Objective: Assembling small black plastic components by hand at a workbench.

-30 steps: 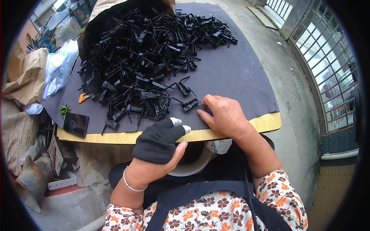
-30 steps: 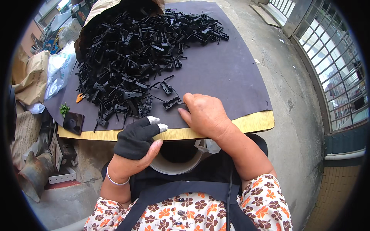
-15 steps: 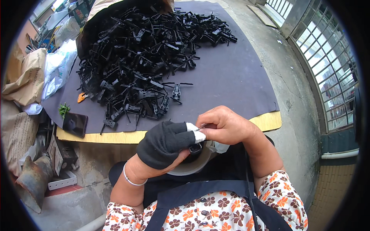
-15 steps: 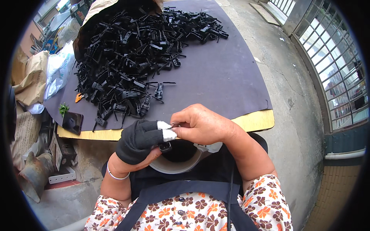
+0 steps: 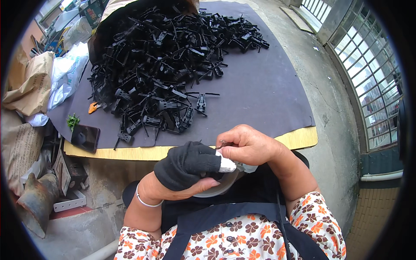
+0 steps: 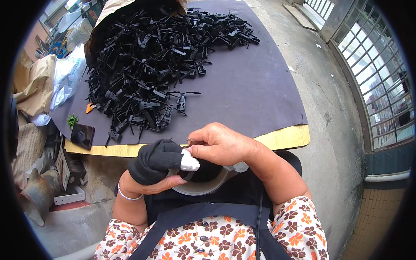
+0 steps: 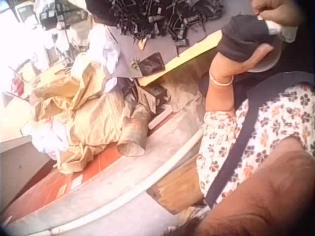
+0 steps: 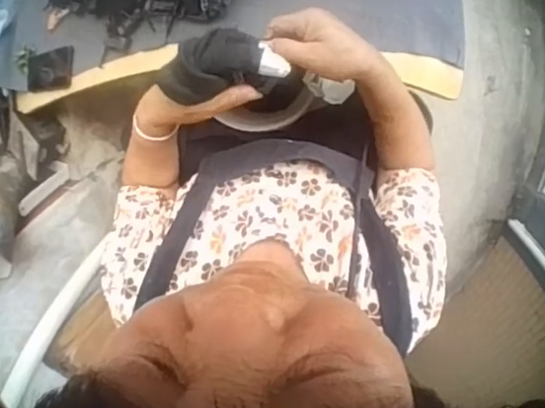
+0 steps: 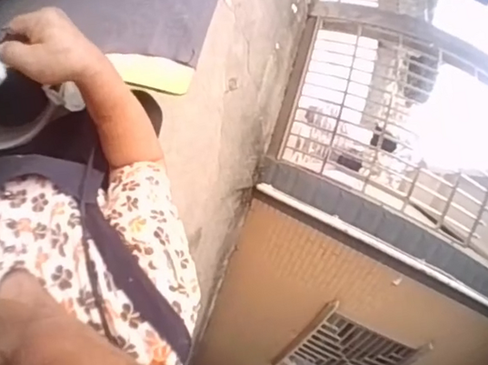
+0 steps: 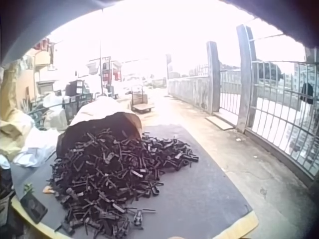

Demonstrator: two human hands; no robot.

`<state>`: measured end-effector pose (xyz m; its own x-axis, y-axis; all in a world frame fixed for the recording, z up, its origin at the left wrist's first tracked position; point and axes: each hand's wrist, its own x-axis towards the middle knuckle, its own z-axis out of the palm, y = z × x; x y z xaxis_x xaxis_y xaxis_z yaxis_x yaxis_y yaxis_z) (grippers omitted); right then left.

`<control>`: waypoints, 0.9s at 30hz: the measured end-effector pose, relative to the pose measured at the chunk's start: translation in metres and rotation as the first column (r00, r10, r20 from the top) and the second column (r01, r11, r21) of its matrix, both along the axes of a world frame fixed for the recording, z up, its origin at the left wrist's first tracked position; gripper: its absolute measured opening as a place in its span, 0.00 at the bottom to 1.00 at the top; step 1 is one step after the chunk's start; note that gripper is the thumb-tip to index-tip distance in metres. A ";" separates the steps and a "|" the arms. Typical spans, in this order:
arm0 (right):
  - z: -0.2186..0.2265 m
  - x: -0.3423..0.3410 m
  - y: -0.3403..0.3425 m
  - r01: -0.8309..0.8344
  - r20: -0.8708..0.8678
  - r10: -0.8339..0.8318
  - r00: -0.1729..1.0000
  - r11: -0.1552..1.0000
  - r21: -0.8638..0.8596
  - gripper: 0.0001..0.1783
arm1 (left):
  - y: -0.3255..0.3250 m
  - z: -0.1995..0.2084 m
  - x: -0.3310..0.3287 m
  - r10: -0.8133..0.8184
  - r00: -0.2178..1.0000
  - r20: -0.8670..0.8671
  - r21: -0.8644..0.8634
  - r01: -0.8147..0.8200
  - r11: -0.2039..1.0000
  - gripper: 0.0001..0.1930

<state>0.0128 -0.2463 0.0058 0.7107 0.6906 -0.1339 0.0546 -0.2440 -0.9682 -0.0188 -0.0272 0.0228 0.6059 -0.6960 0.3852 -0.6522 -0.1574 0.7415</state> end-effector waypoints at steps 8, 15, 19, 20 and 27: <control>0.004 -0.007 0.007 0.175 0.472 -0.218 0.854 0.975 0.134 0.14 | -0.008 -0.017 -0.003 0.164 0.729 -0.664 -0.304 -0.464 0.832 0.14; -0.013 -0.011 0.034 0.166 0.731 -0.413 0.543 0.906 0.389 0.11 | -0.025 -0.027 -0.003 0.184 0.771 -0.610 -0.266 -0.418 0.869 0.16; -0.016 -0.017 0.035 0.362 0.566 -0.514 0.645 0.857 0.366 0.10 | -0.024 -0.026 -0.001 -0.067 0.623 -0.779 -0.394 -0.404 0.825 0.18; -0.013 -0.018 0.035 0.407 0.399 -0.538 0.742 0.835 0.369 0.10 | -0.019 -0.023 -0.004 0.005 0.666 -0.746 -0.310 -0.353 0.883 0.21; -0.004 -0.010 0.020 0.308 0.195 -0.353 0.915 0.924 0.227 0.09 | -0.026 -0.030 -0.006 0.396 0.778 -0.488 -0.102 -0.502 0.859 0.20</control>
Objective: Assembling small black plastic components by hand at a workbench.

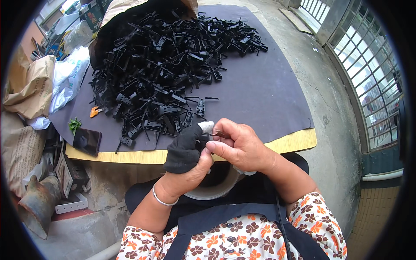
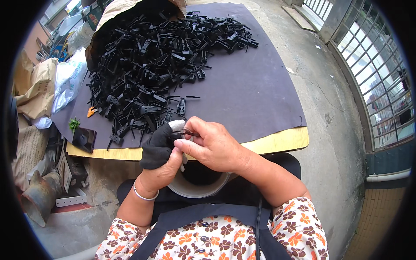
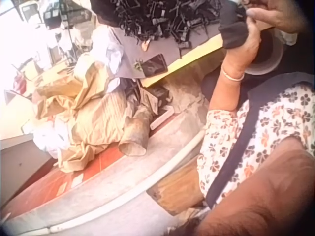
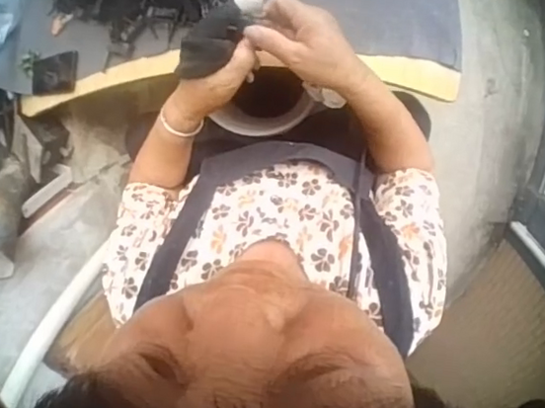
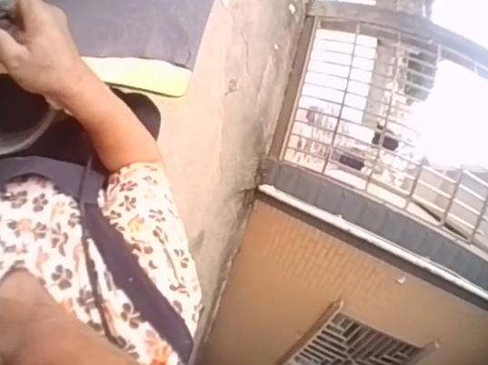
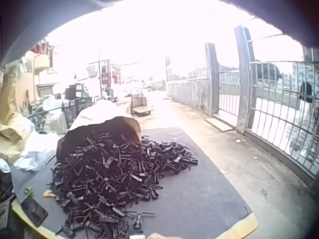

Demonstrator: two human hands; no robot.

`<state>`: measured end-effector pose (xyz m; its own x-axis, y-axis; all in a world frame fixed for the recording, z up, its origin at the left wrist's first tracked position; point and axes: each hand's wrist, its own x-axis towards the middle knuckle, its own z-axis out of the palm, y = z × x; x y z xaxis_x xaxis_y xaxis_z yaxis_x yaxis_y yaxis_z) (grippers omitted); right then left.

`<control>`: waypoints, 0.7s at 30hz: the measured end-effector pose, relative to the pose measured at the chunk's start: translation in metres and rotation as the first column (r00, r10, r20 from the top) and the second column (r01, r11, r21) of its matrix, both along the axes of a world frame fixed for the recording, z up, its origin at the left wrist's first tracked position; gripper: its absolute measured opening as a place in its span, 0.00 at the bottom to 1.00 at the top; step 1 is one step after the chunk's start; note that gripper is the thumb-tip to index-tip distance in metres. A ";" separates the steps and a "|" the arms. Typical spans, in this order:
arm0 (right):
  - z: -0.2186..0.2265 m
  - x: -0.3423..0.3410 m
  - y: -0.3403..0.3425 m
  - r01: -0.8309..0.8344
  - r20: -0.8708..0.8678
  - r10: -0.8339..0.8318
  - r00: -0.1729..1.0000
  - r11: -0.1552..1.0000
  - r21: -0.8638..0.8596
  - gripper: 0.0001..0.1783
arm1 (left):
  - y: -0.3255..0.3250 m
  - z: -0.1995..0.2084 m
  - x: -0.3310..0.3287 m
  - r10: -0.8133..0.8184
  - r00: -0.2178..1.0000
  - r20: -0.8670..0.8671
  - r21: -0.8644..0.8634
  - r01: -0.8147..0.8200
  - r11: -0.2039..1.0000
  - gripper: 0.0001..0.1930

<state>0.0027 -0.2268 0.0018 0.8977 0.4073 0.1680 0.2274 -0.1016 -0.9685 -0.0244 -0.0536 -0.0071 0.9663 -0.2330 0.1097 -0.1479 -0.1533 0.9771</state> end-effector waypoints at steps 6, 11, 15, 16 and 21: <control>-0.001 0.002 -0.003 -0.086 0.219 0.152 0.964 0.955 -0.284 0.09 | 0.003 -0.010 0.007 -0.023 0.949 0.314 0.128 -0.018 0.992 0.19; -0.007 -0.001 0.006 -0.007 0.212 0.058 0.976 0.972 -0.233 0.09 | 0.000 -0.001 0.004 -0.054 0.887 0.459 0.300 -0.097 0.949 0.19; -0.013 -0.005 0.011 -0.016 0.180 0.048 0.983 0.984 -0.175 0.08 | -0.002 0.001 -0.001 -0.058 0.776 0.629 0.357 -0.222 0.907 0.19; -0.014 -0.005 0.011 -0.007 0.191 0.040 0.981 0.986 -0.168 0.07 | -0.003 0.002 -0.002 -0.058 0.776 0.628 0.357 -0.220 0.908 0.19; -0.018 -0.007 0.015 0.002 0.214 0.015 0.977 0.997 -0.081 0.08 | -0.004 0.006 -0.005 -0.049 0.769 0.638 0.396 -0.273 0.877 0.19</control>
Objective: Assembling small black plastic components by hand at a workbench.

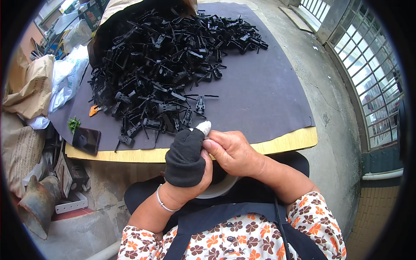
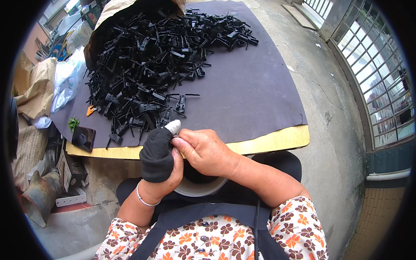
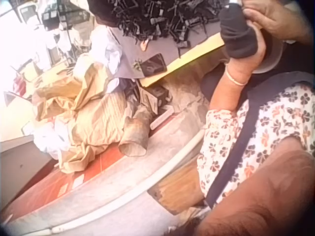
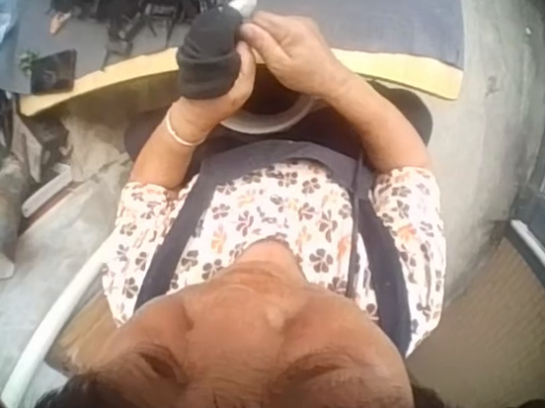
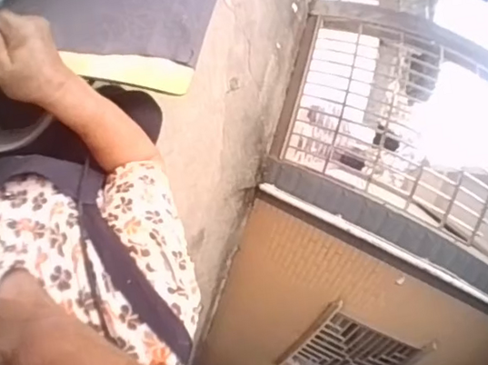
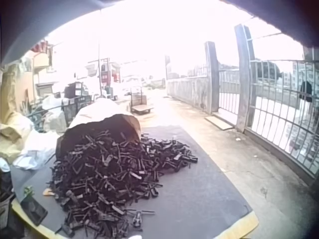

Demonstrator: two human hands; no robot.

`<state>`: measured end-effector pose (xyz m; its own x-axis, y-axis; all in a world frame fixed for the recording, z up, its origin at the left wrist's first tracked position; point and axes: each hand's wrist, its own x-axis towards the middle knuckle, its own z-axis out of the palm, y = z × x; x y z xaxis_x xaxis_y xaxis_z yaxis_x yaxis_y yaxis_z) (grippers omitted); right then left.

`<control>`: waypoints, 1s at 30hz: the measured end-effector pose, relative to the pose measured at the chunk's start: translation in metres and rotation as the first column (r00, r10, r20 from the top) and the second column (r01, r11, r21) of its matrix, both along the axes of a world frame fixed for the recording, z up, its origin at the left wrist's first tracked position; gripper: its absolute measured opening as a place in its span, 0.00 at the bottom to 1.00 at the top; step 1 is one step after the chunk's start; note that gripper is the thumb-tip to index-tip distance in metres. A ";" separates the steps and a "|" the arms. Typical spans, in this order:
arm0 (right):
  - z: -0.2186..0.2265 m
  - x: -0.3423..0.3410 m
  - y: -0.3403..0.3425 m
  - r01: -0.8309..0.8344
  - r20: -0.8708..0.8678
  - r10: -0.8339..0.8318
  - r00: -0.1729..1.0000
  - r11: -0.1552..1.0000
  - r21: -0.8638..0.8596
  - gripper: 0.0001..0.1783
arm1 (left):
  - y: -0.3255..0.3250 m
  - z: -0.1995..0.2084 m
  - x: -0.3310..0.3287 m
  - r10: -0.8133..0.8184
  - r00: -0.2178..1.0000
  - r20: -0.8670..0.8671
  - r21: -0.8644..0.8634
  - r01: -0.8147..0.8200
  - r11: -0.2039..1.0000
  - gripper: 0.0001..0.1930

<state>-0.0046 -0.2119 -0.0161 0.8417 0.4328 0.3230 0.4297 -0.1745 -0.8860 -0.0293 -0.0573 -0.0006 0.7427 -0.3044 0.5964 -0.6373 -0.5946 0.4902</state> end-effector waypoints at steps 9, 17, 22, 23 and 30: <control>0.007 0.000 0.002 0.005 -0.122 -0.012 0.992 0.998 -0.057 0.12 | 0.003 -0.008 0.005 -0.006 0.998 -0.068 -0.069 0.001 0.998 0.19; 0.005 0.006 -0.005 -0.059 -0.148 0.060 0.987 0.998 0.009 0.11 | 0.005 -0.007 0.007 -0.031 0.982 -0.188 -0.160 0.000 0.987 0.20; 0.008 0.012 -0.019 0.000 0.097 0.030 0.995 0.955 -0.298 0.07 | 0.019 0.004 0.008 -0.384 0.704 -0.597 -0.622 -0.105 0.776 0.20; 0.007 0.013 -0.020 0.001 0.099 0.030 0.995 0.955 -0.298 0.07 | 0.023 0.000 0.009 -0.441 0.703 -0.557 -0.671 -0.069 0.738 0.21; 0.012 0.018 -0.019 0.032 0.299 -0.003 0.954 0.995 -0.092 0.05 | 0.019 -0.004 0.014 -0.406 0.711 -0.574 -0.645 -0.088 0.759 0.23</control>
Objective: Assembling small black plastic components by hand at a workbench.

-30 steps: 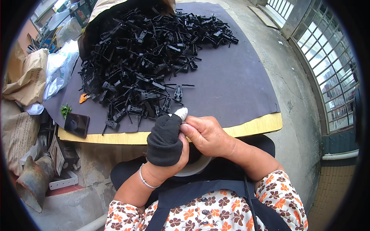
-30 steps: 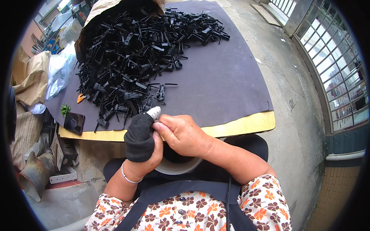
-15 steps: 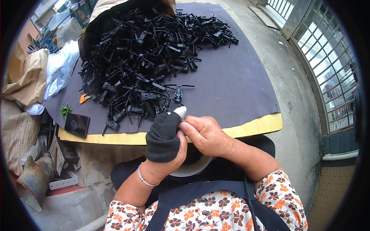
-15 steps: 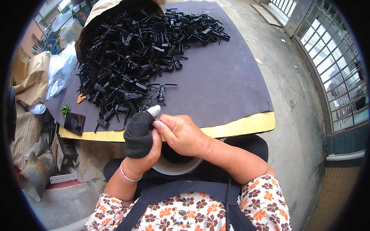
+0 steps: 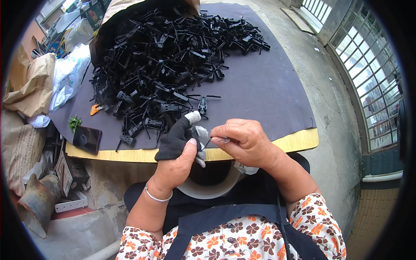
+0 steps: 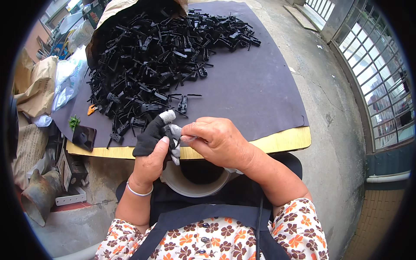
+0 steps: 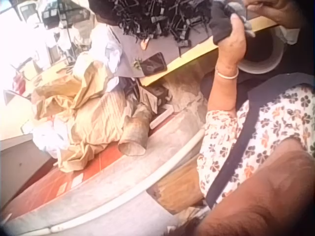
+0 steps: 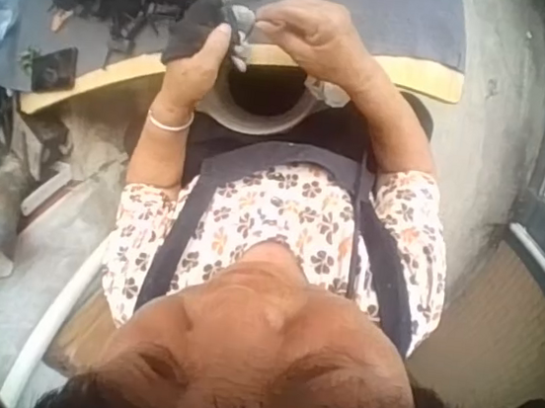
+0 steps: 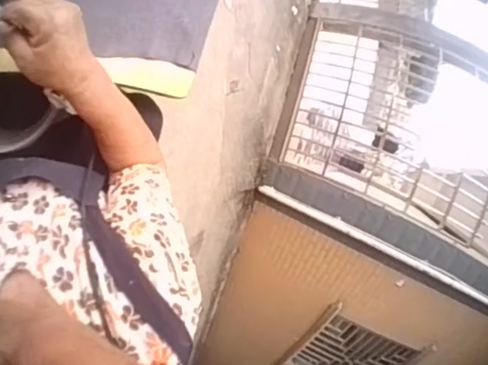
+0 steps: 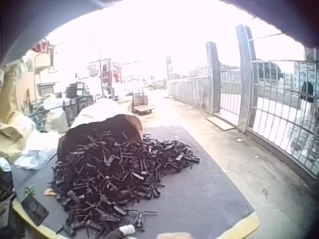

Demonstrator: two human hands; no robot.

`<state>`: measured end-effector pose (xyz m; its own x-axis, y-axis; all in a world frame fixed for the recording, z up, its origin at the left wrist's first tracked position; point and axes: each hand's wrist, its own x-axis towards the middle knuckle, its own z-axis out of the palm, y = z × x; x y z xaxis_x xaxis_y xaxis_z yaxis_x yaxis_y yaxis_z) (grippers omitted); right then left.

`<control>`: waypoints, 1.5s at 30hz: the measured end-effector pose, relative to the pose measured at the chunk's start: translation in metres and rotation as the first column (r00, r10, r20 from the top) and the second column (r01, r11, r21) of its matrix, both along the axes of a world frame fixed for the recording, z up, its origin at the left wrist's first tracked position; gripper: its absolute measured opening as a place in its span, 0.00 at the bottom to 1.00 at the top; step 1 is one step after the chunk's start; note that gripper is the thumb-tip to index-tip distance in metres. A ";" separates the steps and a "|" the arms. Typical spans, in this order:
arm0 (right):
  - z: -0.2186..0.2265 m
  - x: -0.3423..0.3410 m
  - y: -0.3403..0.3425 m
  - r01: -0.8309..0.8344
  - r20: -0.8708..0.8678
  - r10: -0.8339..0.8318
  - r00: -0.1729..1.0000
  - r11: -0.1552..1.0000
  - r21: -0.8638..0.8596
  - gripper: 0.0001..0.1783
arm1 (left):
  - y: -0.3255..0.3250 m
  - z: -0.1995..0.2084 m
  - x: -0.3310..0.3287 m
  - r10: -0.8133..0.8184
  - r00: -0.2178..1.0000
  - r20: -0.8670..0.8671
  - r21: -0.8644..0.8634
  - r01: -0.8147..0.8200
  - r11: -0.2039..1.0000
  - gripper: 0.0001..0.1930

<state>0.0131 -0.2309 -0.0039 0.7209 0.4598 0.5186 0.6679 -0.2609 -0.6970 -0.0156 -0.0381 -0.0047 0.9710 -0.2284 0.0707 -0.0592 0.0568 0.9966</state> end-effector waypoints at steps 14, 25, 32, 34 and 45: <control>-0.001 -0.003 0.002 -0.126 -0.284 0.109 0.953 0.991 -0.045 0.10 | -0.004 0.000 -0.007 -0.108 0.987 -0.119 -0.025 0.106 0.994 0.15; -0.001 -0.013 0.018 -0.067 -0.330 0.037 0.943 0.994 -0.081 0.11 | -0.008 -0.007 -0.008 -0.085 0.809 0.581 0.421 -0.209 0.883 0.13; 0.010 0.005 -0.003 -0.262 -0.448 0.178 0.876 0.956 -0.132 0.12 | -0.007 0.012 -0.018 -0.019 0.907 0.421 0.343 -0.140 0.929 0.12; 0.011 0.015 -0.013 -0.078 -0.376 -0.017 0.927 0.969 -0.235 0.13 | 0.009 0.021 -0.016 -0.166 0.922 0.351 0.575 -0.072 0.815 0.13; -0.022 0.021 0.009 0.348 0.148 -0.315 0.938 0.839 -0.419 0.13 | 0.014 0.010 -0.013 -0.231 0.808 0.542 0.572 -0.153 0.806 0.14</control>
